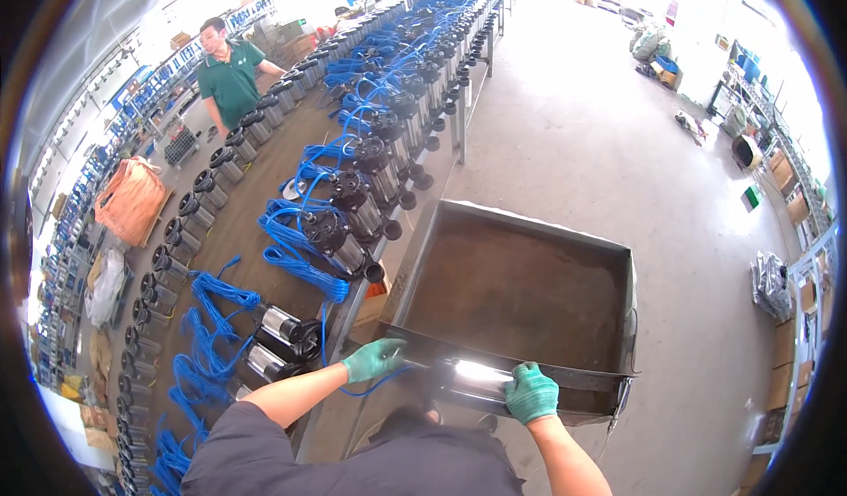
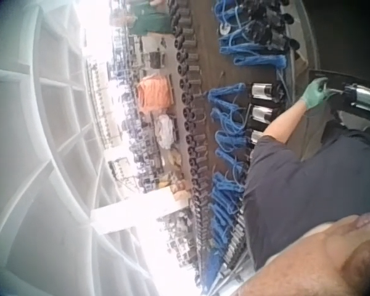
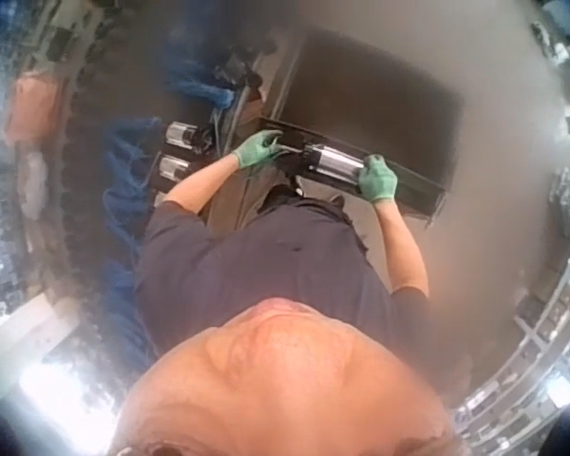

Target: The person tests water pumps by placing a pump cylinder into a tank of water and then returning it to a rack of other pumps.

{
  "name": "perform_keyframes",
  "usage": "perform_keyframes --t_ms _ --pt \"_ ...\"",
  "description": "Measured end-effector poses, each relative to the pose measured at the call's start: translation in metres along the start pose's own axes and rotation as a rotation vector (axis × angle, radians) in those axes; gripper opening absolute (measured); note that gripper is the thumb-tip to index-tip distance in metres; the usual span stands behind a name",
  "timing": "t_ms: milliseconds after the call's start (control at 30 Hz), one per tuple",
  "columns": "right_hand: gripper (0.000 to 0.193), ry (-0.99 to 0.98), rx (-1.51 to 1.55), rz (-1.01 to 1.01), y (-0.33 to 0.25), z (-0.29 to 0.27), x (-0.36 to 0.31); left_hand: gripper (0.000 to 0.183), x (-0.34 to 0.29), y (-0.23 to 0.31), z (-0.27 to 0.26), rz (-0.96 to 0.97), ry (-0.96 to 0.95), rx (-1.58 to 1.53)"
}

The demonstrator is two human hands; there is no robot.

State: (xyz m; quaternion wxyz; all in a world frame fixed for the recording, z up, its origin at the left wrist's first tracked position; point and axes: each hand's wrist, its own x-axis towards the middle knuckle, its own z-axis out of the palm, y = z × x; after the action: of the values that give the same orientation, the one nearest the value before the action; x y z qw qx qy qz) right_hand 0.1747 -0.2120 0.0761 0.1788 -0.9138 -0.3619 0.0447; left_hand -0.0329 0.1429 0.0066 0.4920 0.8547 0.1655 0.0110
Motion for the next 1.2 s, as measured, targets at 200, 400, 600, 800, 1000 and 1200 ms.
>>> perform_keyframes --t_ms 200,400,600,800,1000,1200 --pt "0.02 0.021 0.02 -0.018 -0.001 -0.003 0.0 0.032 0.0 -0.002 -0.019 0.432 -0.066 0.511" --pt "0.018 0.023 0.031 -0.024 0.002 -0.001 -0.001 0.048 0.028 0.002 0.009 -0.704 -0.162 -0.27" --pt "0.015 0.03 0.037 -0.013 0.0 -0.002 0.0 0.05 -0.006 0.003 -0.011 0.05 -0.067 0.235" --pt "0.014 0.036 0.043 -0.037 -0.003 -0.002 0.002 0.031 0.007 0.002 -0.027 -0.104 -0.355 0.041" --pt "0.013 0.012 0.02 -0.022 -0.001 -0.004 0.001 0.051 0.021 0.015 -0.004 -0.692 -0.208 -0.251" --pt "0.014 0.039 0.045 -0.047 -0.003 -0.004 0.002 0.03 -0.011 -0.004 -0.01 0.275 0.003 0.286"
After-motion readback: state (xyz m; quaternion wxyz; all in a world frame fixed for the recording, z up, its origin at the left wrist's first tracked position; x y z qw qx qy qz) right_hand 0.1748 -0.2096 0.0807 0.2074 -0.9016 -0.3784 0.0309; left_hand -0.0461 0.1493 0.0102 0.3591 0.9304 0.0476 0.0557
